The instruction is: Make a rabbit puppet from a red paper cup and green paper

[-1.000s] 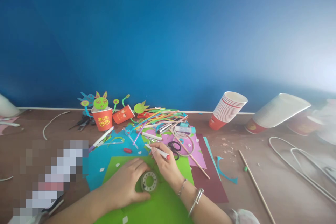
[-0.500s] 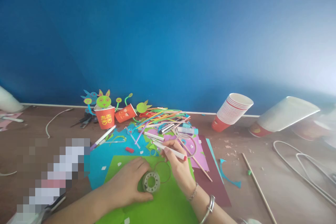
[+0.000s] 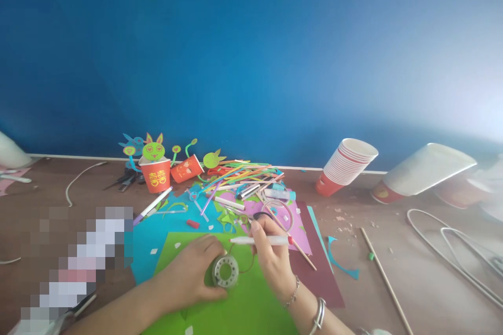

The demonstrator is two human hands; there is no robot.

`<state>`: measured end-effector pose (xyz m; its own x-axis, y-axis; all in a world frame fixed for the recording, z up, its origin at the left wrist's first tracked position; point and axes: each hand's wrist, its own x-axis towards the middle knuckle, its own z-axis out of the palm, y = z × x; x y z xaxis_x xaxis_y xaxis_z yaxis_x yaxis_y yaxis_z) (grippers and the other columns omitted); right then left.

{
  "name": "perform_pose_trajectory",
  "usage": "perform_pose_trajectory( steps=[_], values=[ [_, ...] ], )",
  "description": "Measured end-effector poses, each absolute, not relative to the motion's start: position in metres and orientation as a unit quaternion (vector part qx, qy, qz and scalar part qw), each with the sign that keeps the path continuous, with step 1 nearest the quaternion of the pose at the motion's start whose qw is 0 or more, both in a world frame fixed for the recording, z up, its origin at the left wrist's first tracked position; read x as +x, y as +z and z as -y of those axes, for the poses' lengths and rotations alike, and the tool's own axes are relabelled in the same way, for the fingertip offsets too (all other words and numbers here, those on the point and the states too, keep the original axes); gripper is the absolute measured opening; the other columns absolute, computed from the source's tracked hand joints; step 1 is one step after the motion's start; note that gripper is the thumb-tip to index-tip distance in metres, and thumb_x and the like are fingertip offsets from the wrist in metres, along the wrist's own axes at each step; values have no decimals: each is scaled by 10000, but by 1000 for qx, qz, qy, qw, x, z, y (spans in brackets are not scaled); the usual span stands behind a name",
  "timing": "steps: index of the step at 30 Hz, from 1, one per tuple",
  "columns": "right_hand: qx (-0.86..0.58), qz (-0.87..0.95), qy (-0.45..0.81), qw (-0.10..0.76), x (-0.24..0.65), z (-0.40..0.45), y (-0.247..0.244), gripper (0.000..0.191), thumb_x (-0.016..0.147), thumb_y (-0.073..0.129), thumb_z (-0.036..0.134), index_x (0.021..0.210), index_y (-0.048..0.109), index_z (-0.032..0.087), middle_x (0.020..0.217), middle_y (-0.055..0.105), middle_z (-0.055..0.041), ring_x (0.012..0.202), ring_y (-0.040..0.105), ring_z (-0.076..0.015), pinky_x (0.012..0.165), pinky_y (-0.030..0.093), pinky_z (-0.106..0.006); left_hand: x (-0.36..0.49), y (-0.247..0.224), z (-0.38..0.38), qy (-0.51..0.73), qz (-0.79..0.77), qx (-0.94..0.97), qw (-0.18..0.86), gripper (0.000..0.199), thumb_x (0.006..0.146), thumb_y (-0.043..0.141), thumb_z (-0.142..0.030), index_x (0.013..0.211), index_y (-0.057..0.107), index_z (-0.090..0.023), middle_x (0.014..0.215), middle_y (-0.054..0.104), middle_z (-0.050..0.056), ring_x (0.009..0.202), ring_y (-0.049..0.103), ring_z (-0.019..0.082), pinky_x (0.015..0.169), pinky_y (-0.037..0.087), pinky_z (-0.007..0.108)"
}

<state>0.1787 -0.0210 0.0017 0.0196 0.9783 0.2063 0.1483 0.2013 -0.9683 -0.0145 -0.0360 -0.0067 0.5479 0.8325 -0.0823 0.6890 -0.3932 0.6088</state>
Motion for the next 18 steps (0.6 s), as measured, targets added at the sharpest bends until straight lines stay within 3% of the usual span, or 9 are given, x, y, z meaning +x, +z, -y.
perform_pose_trajectory(
  steps=[8,12,18],
  values=[
    [-342,822,255,379,174,36,7,206,806,459,136,632,387,222,523,417,50,454,346,-101,460,255,-241,-13,-8,37,131,-456,833,284,424,600,773,-426,854,513,-206,917,565,20,865,513,224,762,394,335],
    [-341,843,250,332,174,39,3,161,782,508,155,671,411,219,559,468,36,495,418,-106,483,298,-228,-13,-6,36,129,-450,840,273,375,636,747,-418,827,506,-203,892,563,14,859,511,216,748,389,325],
    [-479,750,343,301,185,41,6,276,817,544,279,582,420,205,492,421,50,451,355,-91,441,263,-224,-13,-5,37,102,-464,836,276,491,571,785,-459,904,527,-207,954,585,29,910,519,240,811,394,363]
  ],
)
